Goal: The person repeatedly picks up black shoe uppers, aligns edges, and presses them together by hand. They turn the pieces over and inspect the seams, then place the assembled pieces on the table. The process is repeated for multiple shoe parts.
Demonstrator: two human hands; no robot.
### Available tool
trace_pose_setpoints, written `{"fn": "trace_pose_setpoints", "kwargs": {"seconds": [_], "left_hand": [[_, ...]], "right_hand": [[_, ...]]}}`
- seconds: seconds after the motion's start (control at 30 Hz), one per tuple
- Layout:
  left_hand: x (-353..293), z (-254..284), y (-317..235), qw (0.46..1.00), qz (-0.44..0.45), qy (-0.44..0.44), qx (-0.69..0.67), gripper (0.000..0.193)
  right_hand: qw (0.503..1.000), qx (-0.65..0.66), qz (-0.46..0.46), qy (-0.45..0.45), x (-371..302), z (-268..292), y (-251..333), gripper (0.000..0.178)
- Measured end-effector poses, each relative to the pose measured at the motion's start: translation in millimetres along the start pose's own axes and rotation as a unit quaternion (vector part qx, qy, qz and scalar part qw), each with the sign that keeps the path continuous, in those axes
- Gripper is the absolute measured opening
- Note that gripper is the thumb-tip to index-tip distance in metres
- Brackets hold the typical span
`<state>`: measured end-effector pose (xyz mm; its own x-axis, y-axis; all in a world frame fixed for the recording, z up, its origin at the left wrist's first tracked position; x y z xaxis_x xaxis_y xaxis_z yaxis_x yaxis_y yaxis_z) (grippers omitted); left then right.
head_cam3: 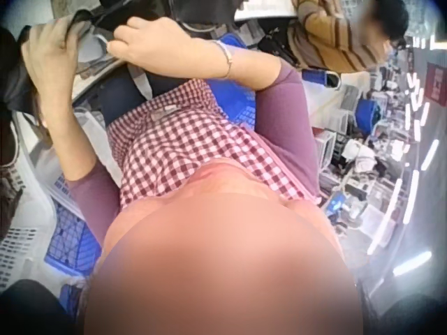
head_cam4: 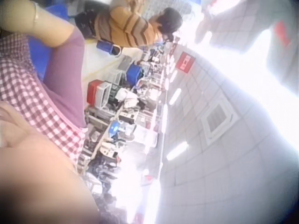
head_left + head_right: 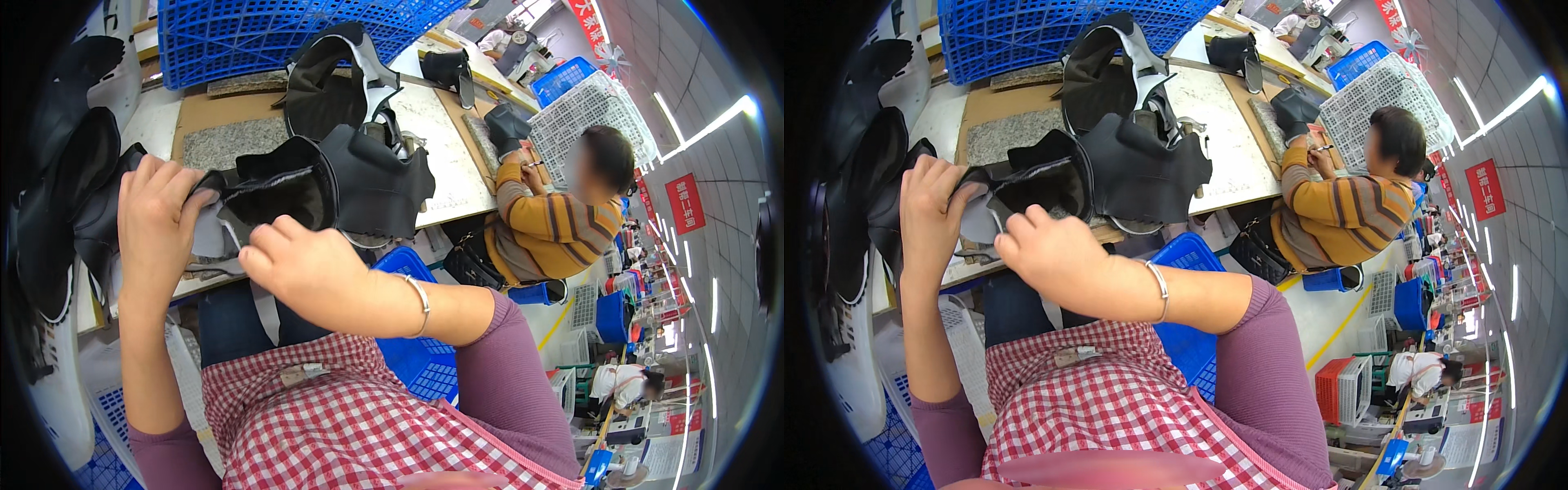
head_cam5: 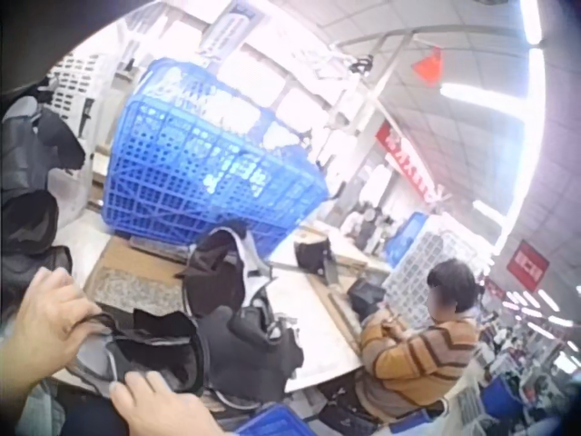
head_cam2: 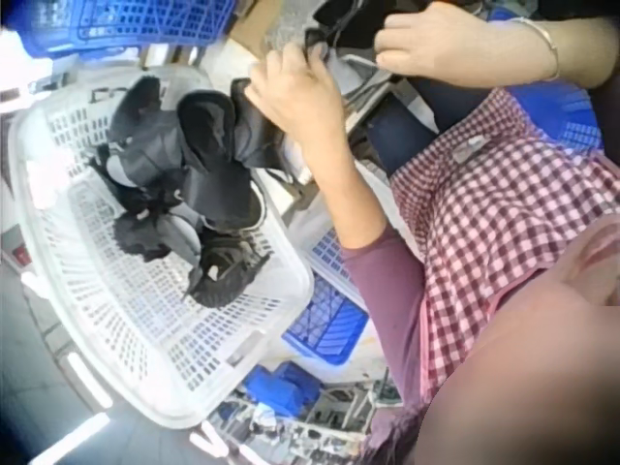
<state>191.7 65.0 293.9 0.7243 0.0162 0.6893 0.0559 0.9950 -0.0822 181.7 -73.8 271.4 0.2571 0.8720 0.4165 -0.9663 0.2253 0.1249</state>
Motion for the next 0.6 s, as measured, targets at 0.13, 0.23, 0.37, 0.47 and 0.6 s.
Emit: {"fn": "trace_pose_setpoints", "kwargs": {"seconds": [0.13, 0.23, 0.37, 0.47, 0.6], "left_hand": [[-28.1, -37.1, 43.0, 0.986, 0.103, 0.068, -0.109, 0.019], [-60.1, -87.3, 63.3, 0.902, 0.236, 0.122, -0.340, 0.023], [-69.5, -90.5, 69.9, 0.878, 0.303, 0.060, -0.366, 0.028], [-59.2, -40.9, 89.9, 0.875, 0.341, 0.002, -0.342, 0.028], [-37.1, -15.2, 111.9, 0.879, 0.365, 0.071, -0.299, 0.040]], "right_hand": [[0.989, 0.125, -0.073, 0.030, 1.4, -4.6, -49.3, 0.025], [0.983, 0.144, -0.108, -0.029, -3.2, -2.3, -63.9, 0.043], [0.990, 0.091, -0.101, 0.019, -5.7, -4.3, -54.2, 0.070], [0.994, 0.084, -0.069, -0.012, -0.1, 30.7, -47.1, 0.034], [0.985, 0.161, -0.039, -0.039, 6.8, 58.3, -40.4, 0.038]]}}
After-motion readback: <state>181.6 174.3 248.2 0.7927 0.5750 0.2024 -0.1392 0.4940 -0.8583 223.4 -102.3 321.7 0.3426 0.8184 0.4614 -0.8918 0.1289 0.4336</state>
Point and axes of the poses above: each hand's wrist, its own x-axis towards the middle knuckle, its own z-axis out of the back of the hand, y = z × x, the point moved 10 cm from there along x, towards the middle knuckle, and after that the axes turned 9 degrees about x, right-handed, at the moved point
